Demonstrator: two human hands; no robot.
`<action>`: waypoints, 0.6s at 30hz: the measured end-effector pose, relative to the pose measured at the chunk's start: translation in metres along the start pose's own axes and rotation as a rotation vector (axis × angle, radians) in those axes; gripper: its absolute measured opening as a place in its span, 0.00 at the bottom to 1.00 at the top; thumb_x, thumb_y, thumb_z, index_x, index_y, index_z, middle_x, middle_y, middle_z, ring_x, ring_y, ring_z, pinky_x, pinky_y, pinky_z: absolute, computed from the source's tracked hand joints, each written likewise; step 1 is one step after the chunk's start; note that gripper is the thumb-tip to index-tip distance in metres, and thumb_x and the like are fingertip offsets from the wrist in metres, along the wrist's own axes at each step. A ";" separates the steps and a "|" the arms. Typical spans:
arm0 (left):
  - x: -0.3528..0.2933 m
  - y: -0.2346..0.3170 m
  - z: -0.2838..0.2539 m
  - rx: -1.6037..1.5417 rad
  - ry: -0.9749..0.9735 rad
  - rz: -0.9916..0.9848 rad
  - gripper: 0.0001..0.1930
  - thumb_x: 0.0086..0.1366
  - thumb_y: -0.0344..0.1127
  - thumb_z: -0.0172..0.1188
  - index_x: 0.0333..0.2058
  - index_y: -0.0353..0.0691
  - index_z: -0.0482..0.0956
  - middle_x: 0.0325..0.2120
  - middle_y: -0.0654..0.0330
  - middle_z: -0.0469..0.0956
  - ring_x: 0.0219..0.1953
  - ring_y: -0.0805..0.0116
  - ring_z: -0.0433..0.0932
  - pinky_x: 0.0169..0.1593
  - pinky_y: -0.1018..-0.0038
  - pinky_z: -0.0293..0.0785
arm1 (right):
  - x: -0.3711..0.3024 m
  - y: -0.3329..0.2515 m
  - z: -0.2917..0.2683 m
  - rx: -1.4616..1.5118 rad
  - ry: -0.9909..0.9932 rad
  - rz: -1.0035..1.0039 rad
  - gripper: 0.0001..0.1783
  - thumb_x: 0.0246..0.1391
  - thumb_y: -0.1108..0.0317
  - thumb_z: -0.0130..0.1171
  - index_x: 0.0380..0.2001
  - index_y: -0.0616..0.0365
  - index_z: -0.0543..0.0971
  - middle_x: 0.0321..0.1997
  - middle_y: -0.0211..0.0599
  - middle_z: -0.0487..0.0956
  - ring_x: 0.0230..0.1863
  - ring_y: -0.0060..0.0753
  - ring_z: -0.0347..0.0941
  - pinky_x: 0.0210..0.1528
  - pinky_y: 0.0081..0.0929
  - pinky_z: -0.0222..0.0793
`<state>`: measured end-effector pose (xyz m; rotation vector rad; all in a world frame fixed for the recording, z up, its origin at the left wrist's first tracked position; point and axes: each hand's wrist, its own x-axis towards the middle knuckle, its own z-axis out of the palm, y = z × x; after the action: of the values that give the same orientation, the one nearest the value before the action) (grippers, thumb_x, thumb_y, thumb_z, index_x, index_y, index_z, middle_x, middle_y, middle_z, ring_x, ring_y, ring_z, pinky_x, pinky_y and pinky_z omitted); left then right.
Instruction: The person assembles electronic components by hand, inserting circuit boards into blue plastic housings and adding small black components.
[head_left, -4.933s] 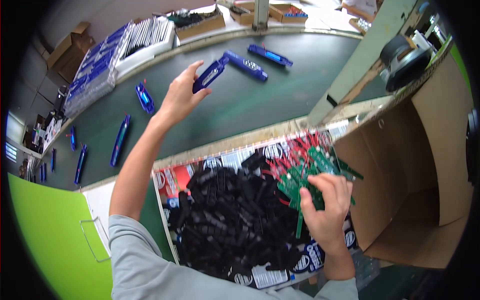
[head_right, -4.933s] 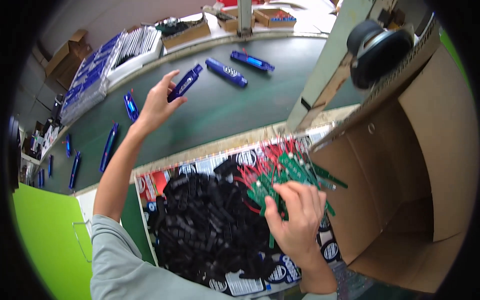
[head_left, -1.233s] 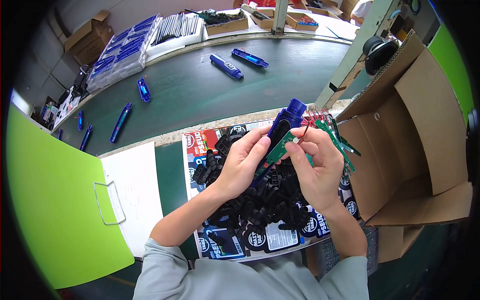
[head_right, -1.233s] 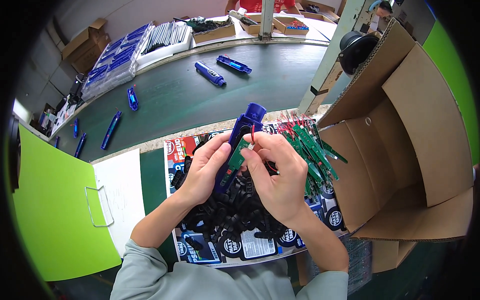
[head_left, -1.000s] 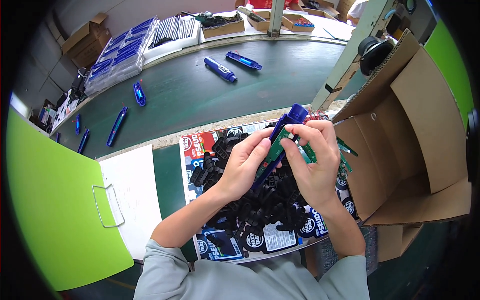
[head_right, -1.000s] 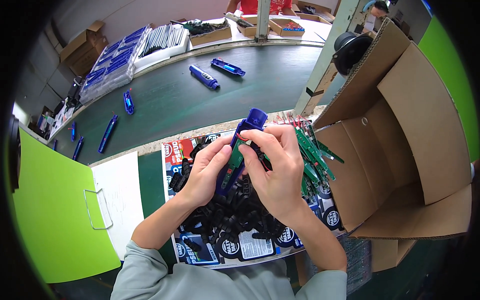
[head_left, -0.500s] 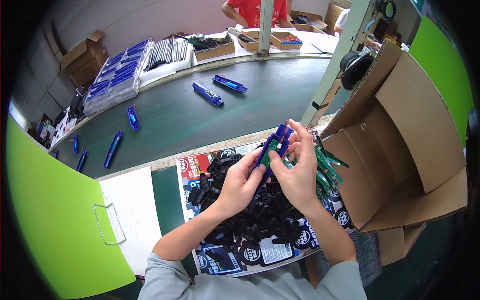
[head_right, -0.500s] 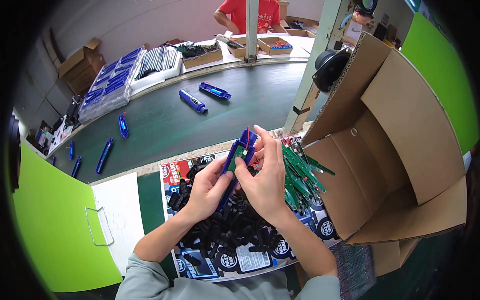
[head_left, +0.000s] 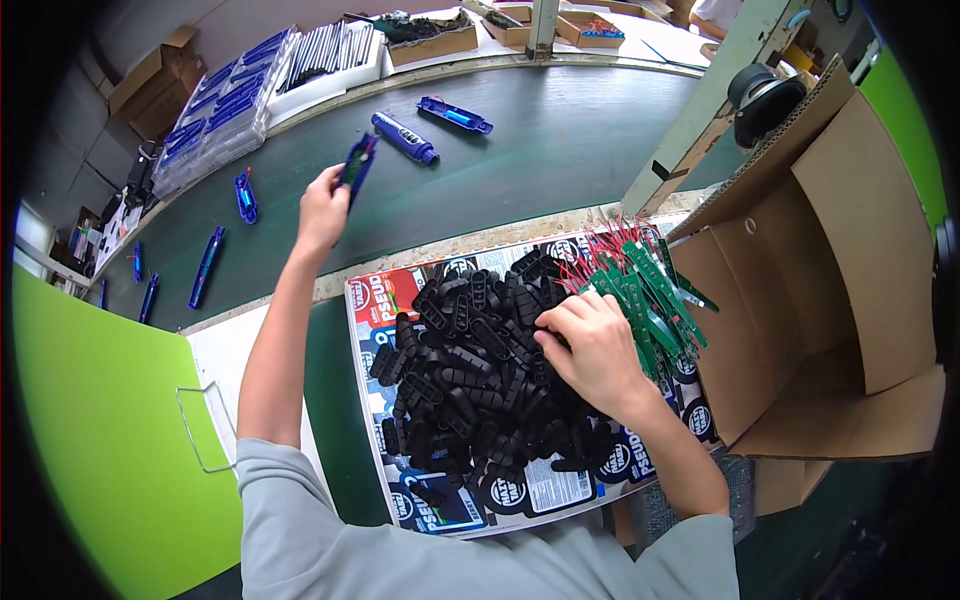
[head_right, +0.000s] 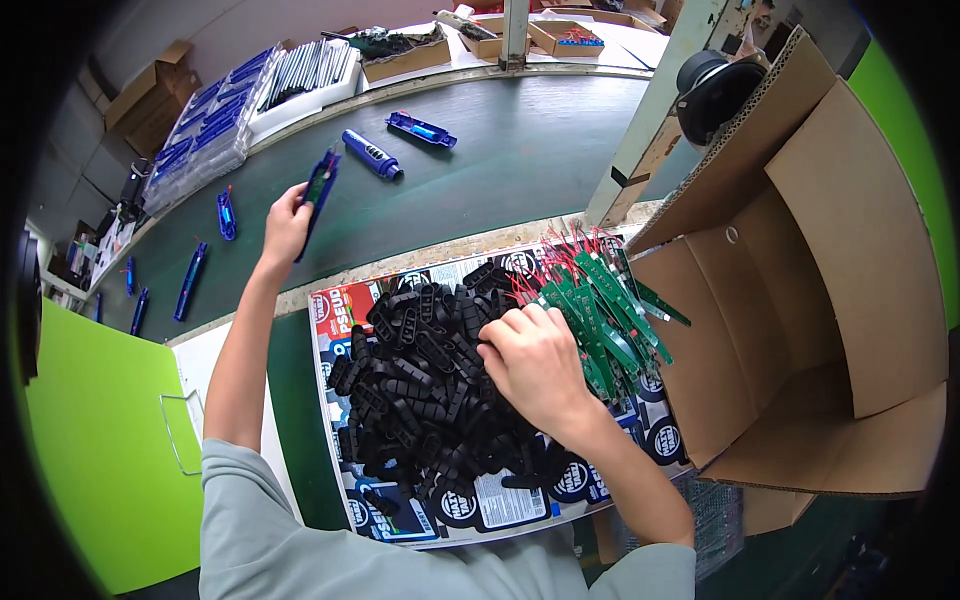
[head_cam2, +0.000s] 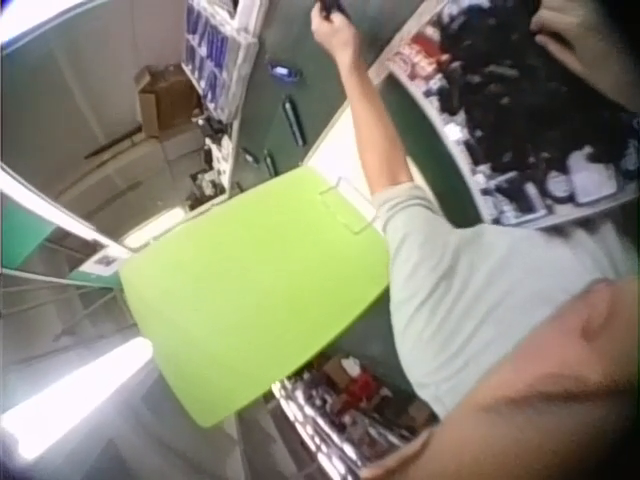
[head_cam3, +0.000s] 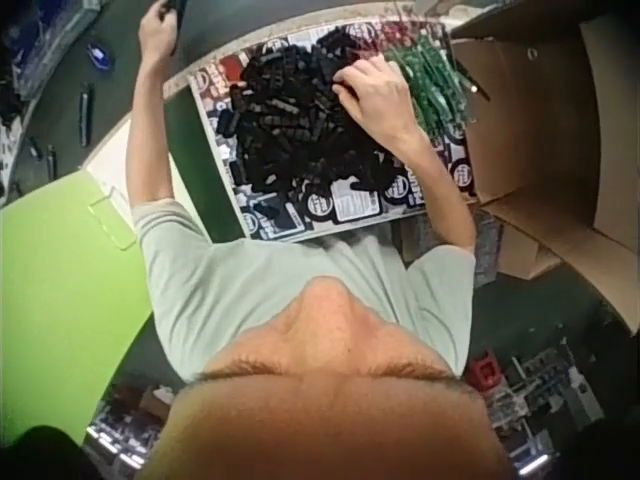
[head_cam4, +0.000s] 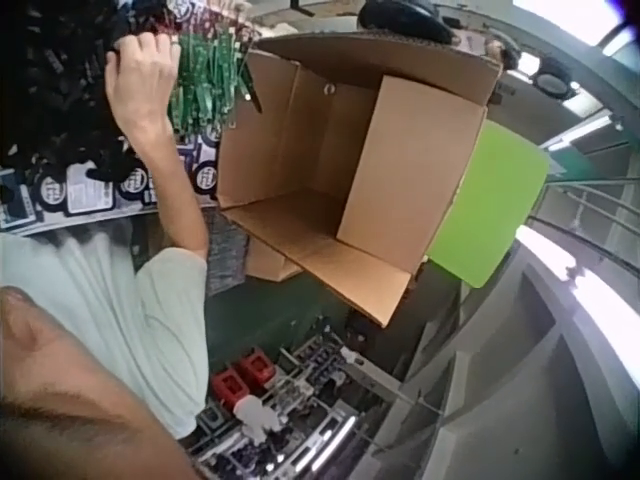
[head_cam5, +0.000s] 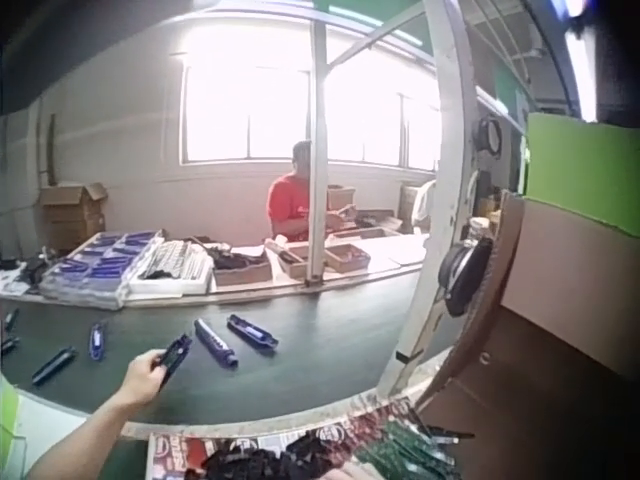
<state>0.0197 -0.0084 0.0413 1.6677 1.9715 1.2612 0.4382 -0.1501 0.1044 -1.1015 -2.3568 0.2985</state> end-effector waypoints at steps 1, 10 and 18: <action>0.005 -0.006 -0.001 0.055 0.001 -0.038 0.19 0.67 0.30 0.57 0.56 0.36 0.81 0.38 0.47 0.84 0.37 0.57 0.84 0.44 0.65 0.78 | 0.000 0.002 0.002 -0.005 0.001 0.007 0.08 0.53 0.68 0.69 0.36 0.56 0.83 0.35 0.36 0.81 0.43 0.42 0.76 0.50 0.39 0.68; 0.014 -0.073 -0.018 0.611 0.030 0.031 0.19 0.65 0.31 0.58 0.55 0.43 0.82 0.52 0.46 0.77 0.54 0.46 0.76 0.60 0.56 0.74 | 0.018 0.001 0.009 -0.130 -0.089 0.015 0.24 0.52 0.63 0.71 0.52 0.59 0.81 0.39 0.37 0.80 0.45 0.41 0.74 0.49 0.38 0.66; 0.032 -0.030 -0.001 0.750 0.192 0.229 0.27 0.63 0.31 0.54 0.63 0.42 0.76 0.63 0.47 0.71 0.65 0.48 0.68 0.68 0.53 0.64 | 0.023 0.002 0.008 0.004 -0.054 0.042 0.18 0.54 0.72 0.66 0.48 0.63 0.82 0.39 0.42 0.79 0.43 0.44 0.76 0.49 0.40 0.70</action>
<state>-0.0107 0.0211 0.0304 2.2151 2.6472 0.7967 0.4230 -0.1311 0.1054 -1.1552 -2.3810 0.3522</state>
